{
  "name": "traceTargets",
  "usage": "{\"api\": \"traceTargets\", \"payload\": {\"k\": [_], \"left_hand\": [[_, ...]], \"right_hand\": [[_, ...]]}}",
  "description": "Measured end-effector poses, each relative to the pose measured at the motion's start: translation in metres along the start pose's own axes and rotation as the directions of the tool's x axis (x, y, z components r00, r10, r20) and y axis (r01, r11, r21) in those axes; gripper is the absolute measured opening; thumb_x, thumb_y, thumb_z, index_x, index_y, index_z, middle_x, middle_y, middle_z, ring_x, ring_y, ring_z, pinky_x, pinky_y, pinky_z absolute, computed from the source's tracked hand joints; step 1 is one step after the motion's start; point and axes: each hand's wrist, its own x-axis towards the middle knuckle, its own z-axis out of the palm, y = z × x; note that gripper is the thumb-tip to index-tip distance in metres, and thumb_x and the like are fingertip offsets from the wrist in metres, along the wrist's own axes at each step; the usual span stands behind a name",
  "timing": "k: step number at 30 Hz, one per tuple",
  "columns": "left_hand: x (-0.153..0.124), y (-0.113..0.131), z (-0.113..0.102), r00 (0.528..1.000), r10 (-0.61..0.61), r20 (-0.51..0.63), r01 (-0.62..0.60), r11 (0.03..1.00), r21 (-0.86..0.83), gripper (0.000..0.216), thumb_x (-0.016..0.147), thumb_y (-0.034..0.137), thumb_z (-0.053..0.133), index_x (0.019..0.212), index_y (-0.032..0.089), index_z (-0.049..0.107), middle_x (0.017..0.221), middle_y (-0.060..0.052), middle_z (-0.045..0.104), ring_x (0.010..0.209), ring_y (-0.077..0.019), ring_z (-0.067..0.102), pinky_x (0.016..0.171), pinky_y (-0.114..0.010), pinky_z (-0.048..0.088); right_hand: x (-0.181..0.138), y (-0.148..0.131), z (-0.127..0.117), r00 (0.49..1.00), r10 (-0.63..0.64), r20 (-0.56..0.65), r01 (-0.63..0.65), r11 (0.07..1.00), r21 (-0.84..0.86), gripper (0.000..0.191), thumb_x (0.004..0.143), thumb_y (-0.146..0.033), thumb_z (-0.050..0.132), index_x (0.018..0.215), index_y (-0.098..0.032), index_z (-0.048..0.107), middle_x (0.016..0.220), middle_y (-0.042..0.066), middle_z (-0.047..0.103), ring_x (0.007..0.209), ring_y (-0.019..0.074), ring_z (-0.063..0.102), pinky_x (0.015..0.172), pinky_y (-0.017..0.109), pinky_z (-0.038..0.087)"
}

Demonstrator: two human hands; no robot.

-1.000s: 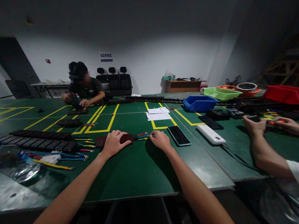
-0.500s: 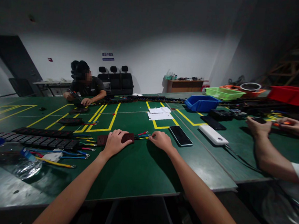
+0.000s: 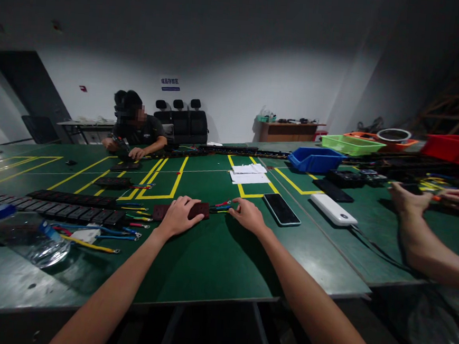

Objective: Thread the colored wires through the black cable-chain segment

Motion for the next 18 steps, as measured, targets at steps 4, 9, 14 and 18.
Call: {"api": "traceTargets", "payload": {"k": [4,9,14,18], "left_hand": [[-0.002,-0.006,-0.005,0.999,0.003,0.053,-0.005,0.999,0.032,0.05,0.094,0.054,0.058,0.13,0.02,0.06,0.114,-0.011,0.064,0.103,-0.0287,0.059,0.088,-0.042,0.046],[-0.003,-0.004,-0.004,0.999,0.047,0.017,-0.048,0.997,0.06,0.041,0.092,0.046,0.065,0.124,0.021,0.058,0.117,-0.009,0.063,0.103,-0.026,0.06,0.088,-0.039,0.047],[-0.002,0.006,-0.005,0.996,0.084,0.009,-0.085,0.993,0.077,0.034,0.091,0.033,0.07,0.121,0.021,0.057,0.121,-0.007,0.063,0.105,-0.0238,0.06,0.091,-0.038,0.048],[-0.002,0.013,-0.007,0.997,0.064,0.036,-0.065,0.997,0.033,0.04,0.092,0.042,0.068,0.123,0.019,0.056,0.122,-0.01,0.064,0.108,-0.0259,0.061,0.092,-0.039,0.048]], "right_hand": [[0.002,0.005,0.01,0.999,-0.051,-0.018,0.052,0.996,0.071,0.027,0.088,-0.04,0.065,0.108,-0.022,0.068,0.083,0.001,0.07,0.073,0.0168,0.063,0.061,0.025,0.037],[0.003,-0.002,0.008,0.997,-0.047,-0.067,0.066,0.942,0.328,0.032,0.088,-0.052,0.06,0.094,-0.02,0.063,0.068,0.0,0.065,0.06,0.0158,0.06,0.056,0.026,0.041],[0.004,-0.012,0.004,0.994,0.1,0.036,-0.1,0.772,0.628,0.039,0.084,-0.061,0.058,0.085,-0.022,0.052,0.069,0.001,0.067,0.045,0.0124,0.056,0.039,0.022,0.035],[0.002,-0.018,-0.001,0.985,0.155,0.071,-0.157,0.667,0.728,0.038,0.074,-0.055,0.067,0.082,-0.021,0.052,0.082,0.007,0.073,0.056,0.0151,0.064,0.038,0.02,0.037]]}}
